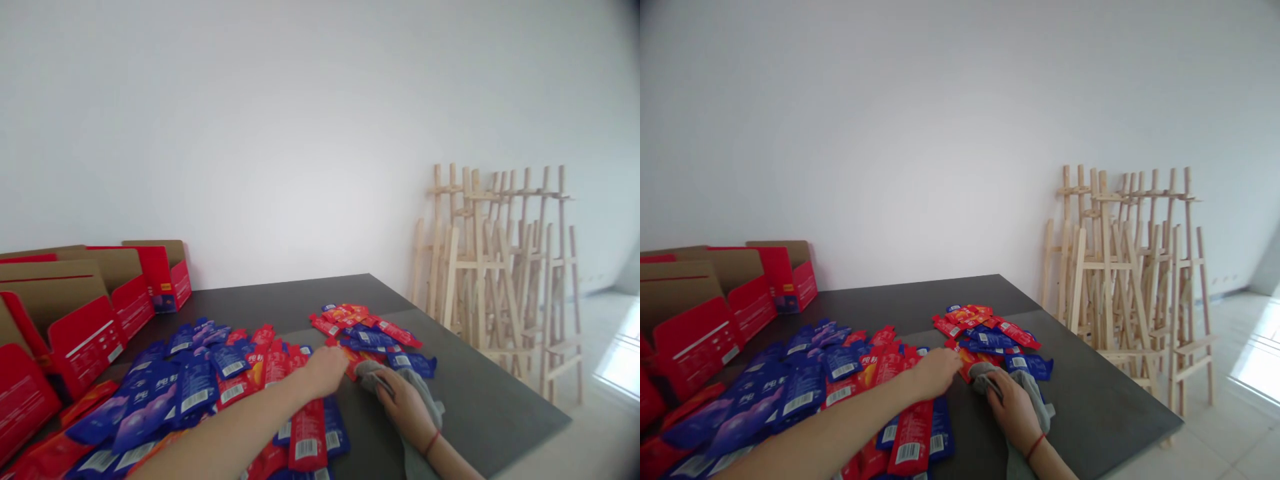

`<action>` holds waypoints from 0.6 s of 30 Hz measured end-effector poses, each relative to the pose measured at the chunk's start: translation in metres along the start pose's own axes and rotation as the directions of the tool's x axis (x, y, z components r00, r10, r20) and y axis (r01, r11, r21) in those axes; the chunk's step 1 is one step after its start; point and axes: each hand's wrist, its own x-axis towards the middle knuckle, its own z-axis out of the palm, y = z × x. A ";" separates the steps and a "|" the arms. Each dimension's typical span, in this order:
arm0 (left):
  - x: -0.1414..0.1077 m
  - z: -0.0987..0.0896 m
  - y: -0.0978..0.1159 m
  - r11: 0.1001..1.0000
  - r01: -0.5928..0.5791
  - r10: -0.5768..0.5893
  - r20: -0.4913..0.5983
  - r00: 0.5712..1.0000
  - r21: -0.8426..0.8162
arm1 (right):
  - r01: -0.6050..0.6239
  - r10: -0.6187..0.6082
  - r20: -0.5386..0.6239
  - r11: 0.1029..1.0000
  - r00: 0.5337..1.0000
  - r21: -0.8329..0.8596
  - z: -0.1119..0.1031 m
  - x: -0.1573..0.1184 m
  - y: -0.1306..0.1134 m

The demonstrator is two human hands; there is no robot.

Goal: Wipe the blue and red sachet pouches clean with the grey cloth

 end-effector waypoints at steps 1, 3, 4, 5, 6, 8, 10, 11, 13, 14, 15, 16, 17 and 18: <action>0.016 0.008 0.011 1.000 -0.028 0.028 0.005 1.000 0.007 | -0.032 0.033 -0.055 0.999 0.998 0.011 -0.001 -0.001 0.001; 0.039 0.019 0.023 0.997 -0.078 0.077 0.014 0.997 0.028 | -0.073 0.076 -0.108 0.997 0.991 0.027 -0.001 -0.002 0.002; 0.045 0.022 0.025 0.994 -0.099 0.099 0.015 0.995 0.041 | -0.080 0.083 -0.112 0.996 0.990 0.031 -0.002 -0.002 0.003; 0.049 0.023 0.025 0.992 -0.117 0.117 0.012 0.993 0.055 | -0.078 0.081 -0.106 0.996 0.991 0.034 -0.001 -0.002 0.003; 0.051 0.023 0.023 0.989 -0.130 0.130 0.005 0.991 0.072 | -0.073 0.077 -0.100 0.997 0.992 0.038 -0.001 -0.002 0.003; 0.048 0.019 0.017 0.983 -0.145 0.148 -0.022 0.989 0.110 | -0.067 0.071 -0.107 0.997 0.992 0.048 0.000 -0.002 0.004; 0.038 0.012 0.013 0.979 -0.148 0.157 -0.051 0.986 0.143 | -0.060 0.068 -0.129 0.996 0.989 0.065 0.000 -0.001 0.006; 0.031 0.008 0.012 0.977 -0.148 0.159 -0.059 0.986 0.154 | -0.059 0.069 -0.143 0.995 0.987 0.076 0.000 -0.001 0.008; 0.015 0.002 0.016 0.972 -0.162 0.179 -0.088 0.980 0.170 | -0.060 0.076 -0.164 0.993 0.984 0.100 -0.001 -0.001 0.013; 0.006 0.000 0.022 0.967 -0.180 0.203 -0.120 0.972 0.179 | -0.064 0.083 -0.173 0.992 0.981 0.109 -0.001 -0.001 0.015; -0.004 0.001 0.029 0.960 -0.206 0.238 -0.164 0.957 0.190 | -0.072 0.092 -0.183 0.991 0.979 0.116 -0.001 -0.001 0.016; -0.013 0.004 0.038 0.950 -0.239 0.280 -0.212 0.936 0.202 | -0.081 0.103 -0.190 0.989 0.976 0.121 -0.002 -0.001 0.017; -0.022 0.009 0.049 0.937 -0.279 0.329 -0.259 0.908 0.212 | -0.089 0.112 -0.190 0.988 0.975 0.125 -0.002 -0.001 0.016; -0.031 0.017 0.060 0.922 -0.319 0.375 -0.299 0.878 0.219 | -0.094 0.116 -0.181 0.988 0.977 0.125 -0.003 -0.001 0.014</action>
